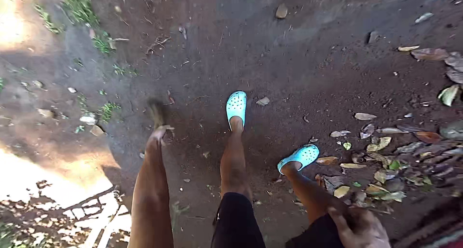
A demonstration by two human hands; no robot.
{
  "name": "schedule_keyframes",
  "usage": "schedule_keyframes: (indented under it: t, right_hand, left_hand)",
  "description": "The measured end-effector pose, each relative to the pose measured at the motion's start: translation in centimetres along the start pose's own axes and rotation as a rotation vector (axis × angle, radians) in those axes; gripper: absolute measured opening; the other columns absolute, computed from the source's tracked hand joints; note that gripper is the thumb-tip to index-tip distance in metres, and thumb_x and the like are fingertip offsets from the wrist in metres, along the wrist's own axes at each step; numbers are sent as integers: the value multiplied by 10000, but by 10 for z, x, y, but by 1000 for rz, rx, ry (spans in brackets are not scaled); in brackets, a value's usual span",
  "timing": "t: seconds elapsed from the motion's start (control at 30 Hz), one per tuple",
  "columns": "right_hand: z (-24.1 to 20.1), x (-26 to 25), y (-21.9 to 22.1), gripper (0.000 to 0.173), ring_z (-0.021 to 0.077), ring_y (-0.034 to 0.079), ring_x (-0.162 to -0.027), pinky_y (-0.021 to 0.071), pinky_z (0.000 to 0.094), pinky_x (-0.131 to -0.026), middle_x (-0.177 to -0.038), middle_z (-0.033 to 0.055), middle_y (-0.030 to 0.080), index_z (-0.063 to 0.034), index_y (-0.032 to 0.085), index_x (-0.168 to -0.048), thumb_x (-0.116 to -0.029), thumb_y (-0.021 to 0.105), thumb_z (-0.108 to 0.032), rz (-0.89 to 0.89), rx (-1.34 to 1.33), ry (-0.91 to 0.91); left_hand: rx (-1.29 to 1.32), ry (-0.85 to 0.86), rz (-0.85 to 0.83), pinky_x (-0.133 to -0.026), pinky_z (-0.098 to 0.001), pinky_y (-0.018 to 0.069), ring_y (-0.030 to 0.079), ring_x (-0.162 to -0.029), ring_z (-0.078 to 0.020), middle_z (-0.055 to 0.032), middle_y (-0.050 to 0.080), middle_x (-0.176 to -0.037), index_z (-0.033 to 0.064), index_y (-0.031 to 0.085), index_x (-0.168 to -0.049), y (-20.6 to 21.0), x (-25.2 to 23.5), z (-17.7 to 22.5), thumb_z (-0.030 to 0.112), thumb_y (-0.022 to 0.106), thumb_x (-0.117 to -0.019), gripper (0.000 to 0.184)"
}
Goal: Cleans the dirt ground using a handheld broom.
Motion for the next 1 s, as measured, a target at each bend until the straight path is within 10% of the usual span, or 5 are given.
schedule_keyframes:
  t: [0.23, 0.53, 0.8, 0.93, 1.0]
  right_hand:
    - [-17, 19, -54, 705, 511, 566, -1187, 488, 688, -900, -1265, 318, 581, -19, 637, -1248, -883, 603, -621, 152, 66, -36]
    - [-73, -49, -178, 507, 399, 570, -1247, 421, 440, -1098, -1326, 376, 555, 198, 485, -1342, -1043, 543, -208, -113, -177, 238]
    - [-105, -55, -179, 463, 358, 600, -1159, 435, 411, -1064, -1275, 376, 575, 211, 464, -1352, -1032, 524, -117, -211, -124, 241]
    - [-39, -53, -139, 547, 426, 675, -940, 545, 587, -813, -1044, 331, 655, 114, 587, -1205, -1017, 548, -398, 160, 68, -266]
    - [-136, -30, -158, 514, 436, 597, -1196, 443, 500, -1058, -1265, 384, 585, 176, 516, -1327, -1058, 512, -262, -87, 136, 31]
  left_hand:
    - [-108, 88, -751, -538, -379, 589, 643, -616, -202, -115, 655, -925, 347, 24, -1641, 112, 167, 46, 118, 836, -682, 1277]
    - [198, -144, 77, -511, -302, 539, 608, -565, -142, -53, 625, -718, 31, 574, -1070, 106, 52, 62, 107, 549, -973, 126]
    - [-111, 170, -676, -516, -368, 585, 642, -613, -211, -113, 647, -884, 361, 45, -1643, 206, 148, 87, 31, 807, -724, 1239]
    - [79, 169, -349, -514, -392, 589, 651, -612, -235, -137, 646, -886, 314, 118, -1629, 114, 134, 59, 13, 760, -735, 1141]
    - [127, 111, -68, -542, -396, 584, 655, -632, -231, -155, 645, -918, 275, 97, -1629, 59, 89, 38, -43, 712, -761, 1110]
Point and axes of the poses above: each hand's wrist, its own x-axis away from the middle knuckle, its own y-axis out of the palm, z = x × y, the point moved 6 cm from there along -x, towards the middle knuckle
